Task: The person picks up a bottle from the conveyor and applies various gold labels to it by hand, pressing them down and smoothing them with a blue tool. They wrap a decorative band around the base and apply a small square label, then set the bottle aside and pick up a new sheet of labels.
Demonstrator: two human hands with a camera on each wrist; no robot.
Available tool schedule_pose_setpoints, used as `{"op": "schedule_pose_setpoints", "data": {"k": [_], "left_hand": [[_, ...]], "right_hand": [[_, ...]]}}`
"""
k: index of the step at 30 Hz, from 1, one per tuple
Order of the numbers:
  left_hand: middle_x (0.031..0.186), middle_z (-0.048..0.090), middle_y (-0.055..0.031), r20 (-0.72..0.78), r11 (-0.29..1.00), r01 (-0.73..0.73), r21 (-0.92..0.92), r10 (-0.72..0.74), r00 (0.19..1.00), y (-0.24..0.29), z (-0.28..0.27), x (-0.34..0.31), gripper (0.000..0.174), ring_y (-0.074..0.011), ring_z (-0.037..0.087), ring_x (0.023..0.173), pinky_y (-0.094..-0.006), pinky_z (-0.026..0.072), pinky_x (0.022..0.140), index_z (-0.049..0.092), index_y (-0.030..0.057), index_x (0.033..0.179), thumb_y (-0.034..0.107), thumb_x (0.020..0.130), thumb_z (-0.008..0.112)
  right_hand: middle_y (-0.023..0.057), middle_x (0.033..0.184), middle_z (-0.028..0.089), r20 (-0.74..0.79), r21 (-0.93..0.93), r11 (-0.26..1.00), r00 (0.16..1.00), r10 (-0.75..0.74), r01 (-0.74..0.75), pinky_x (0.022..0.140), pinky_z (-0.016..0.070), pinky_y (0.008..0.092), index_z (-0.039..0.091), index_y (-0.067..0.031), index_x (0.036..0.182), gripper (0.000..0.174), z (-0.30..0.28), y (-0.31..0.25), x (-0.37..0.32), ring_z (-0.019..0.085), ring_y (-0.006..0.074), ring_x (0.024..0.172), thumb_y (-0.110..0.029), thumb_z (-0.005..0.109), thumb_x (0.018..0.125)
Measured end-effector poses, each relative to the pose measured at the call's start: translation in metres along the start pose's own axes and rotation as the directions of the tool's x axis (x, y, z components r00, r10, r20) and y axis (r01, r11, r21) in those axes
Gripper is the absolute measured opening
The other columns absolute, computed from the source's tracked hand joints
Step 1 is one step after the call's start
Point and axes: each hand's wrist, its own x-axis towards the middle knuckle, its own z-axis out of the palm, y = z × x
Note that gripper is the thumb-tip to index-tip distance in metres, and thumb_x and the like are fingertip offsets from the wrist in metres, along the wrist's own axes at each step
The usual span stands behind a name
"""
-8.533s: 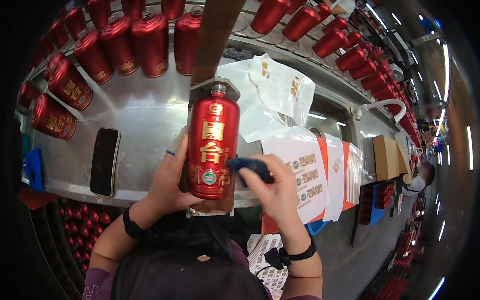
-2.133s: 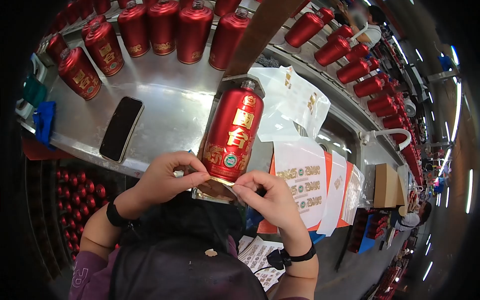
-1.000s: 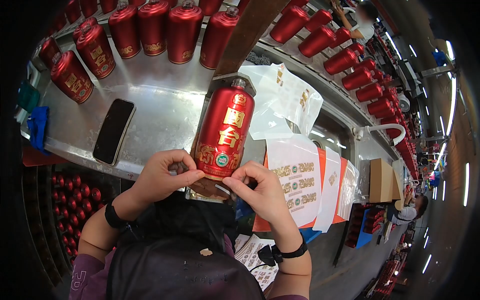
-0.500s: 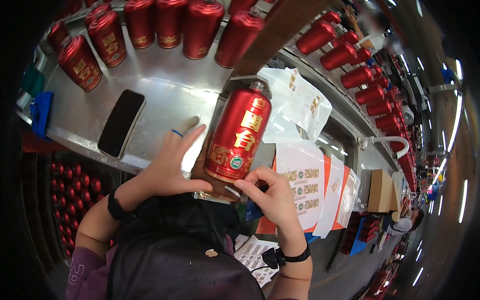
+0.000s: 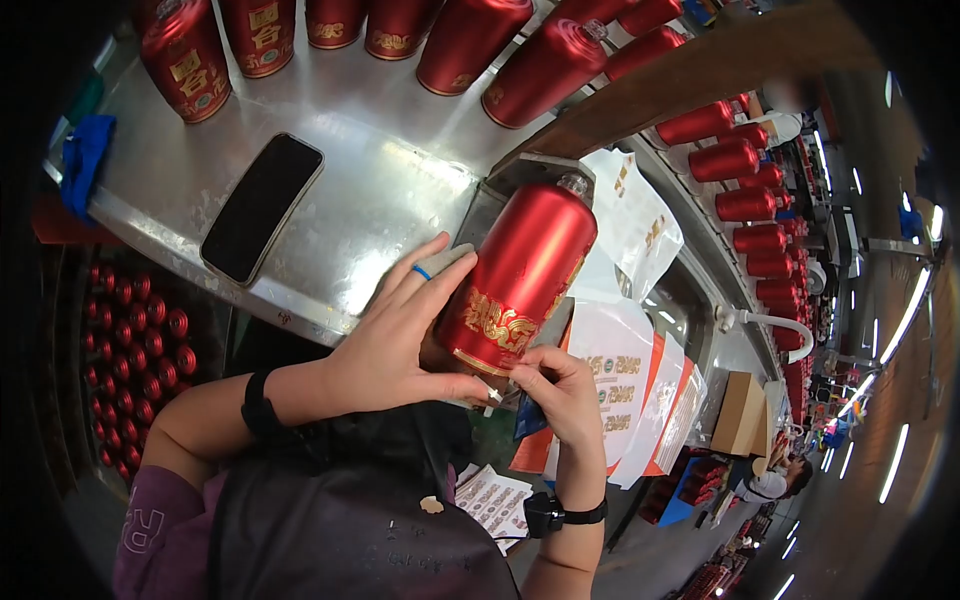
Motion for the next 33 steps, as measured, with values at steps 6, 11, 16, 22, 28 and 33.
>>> {"op": "schedule_pose_setpoints", "data": {"k": [6,11,16,22,28,33], "left_hand": [[0.141,0.043,-0.0319,0.035,0.990,0.070,-0.123,-0.066,0.997,-0.006,0.006,-0.003,0.101,-0.0459,0.026,0.143,-0.0509,0.0284,0.115,0.027,-0.0100,0.149,0.046,0.082,0.077],[0.144,0.041,-0.0314,0.027,0.985,0.087,-0.147,-0.084,0.996,-0.006,0.005,-0.003,0.096,-0.0448,0.026,0.143,-0.0504,0.0284,0.115,0.028,-0.0095,0.149,0.043,0.084,0.076],[0.144,0.042,-0.0311,0.022,0.983,0.081,-0.164,-0.079,0.997,-0.007,0.006,-0.004,0.092,-0.0435,0.026,0.144,-0.0498,0.0283,0.115,0.029,-0.0097,0.148,0.039,0.086,0.075],[0.141,0.046,-0.0295,0.047,0.984,0.098,-0.152,-0.092,0.995,-0.008,0.006,-0.005,0.086,-0.0428,0.026,0.144,-0.0484,0.0276,0.115,0.028,-0.0090,0.149,0.035,0.090,0.071],[0.132,0.055,-0.0240,-0.016,0.982,0.106,-0.157,-0.110,0.994,-0.015,-0.002,-0.010,0.066,-0.0384,0.037,0.137,-0.0452,0.0301,0.113,0.042,-0.0058,0.145,0.027,0.093,0.066],[0.125,0.065,-0.0084,0.063,0.770,-0.602,0.212,0.604,0.794,0.003,-0.011,-0.010,0.038,-0.0228,0.059,0.115,-0.0323,0.0502,0.099,0.069,0.0049,0.121,0.016,0.084,0.068]], "right_hand": [[-0.0043,0.082,0.066,0.011,0.020,1.000,1.000,-0.010,0.009,0.068,0.0445,0.0195,0.069,-0.0018,0.093,0.011,-0.004,0.005,0.002,0.056,0.0027,0.075,-0.011,0.075,0.090],[-0.0036,0.084,0.067,0.009,0.004,1.000,1.000,-0.020,0.020,0.068,0.0448,0.0195,0.069,-0.0013,0.094,0.011,-0.003,0.003,0.002,0.057,0.0027,0.076,-0.010,0.075,0.090],[-0.0032,0.084,0.067,0.024,0.006,1.000,0.999,-0.024,0.024,0.069,0.0457,0.0198,0.070,-0.0007,0.095,0.011,-0.002,0.003,0.002,0.058,0.0031,0.077,-0.010,0.074,0.090],[-0.0027,0.083,0.068,0.002,0.009,0.999,0.999,-0.037,0.037,0.069,0.0455,0.0202,0.070,-0.0003,0.095,0.012,0.001,0.001,0.003,0.058,0.0035,0.076,-0.011,0.075,0.090],[-0.0027,0.081,0.067,0.006,-0.018,0.998,0.998,-0.056,0.056,0.067,0.0446,0.0206,0.071,-0.0003,0.095,0.012,0.001,0.002,0.003,0.056,0.0034,0.074,-0.011,0.074,0.090],[-0.0034,0.079,0.066,0.008,-0.056,0.997,0.999,-0.044,0.044,0.067,0.0439,0.0206,0.071,0.0003,0.095,0.013,0.001,0.001,0.001,0.055,0.0034,0.073,-0.011,0.074,0.091]]}}
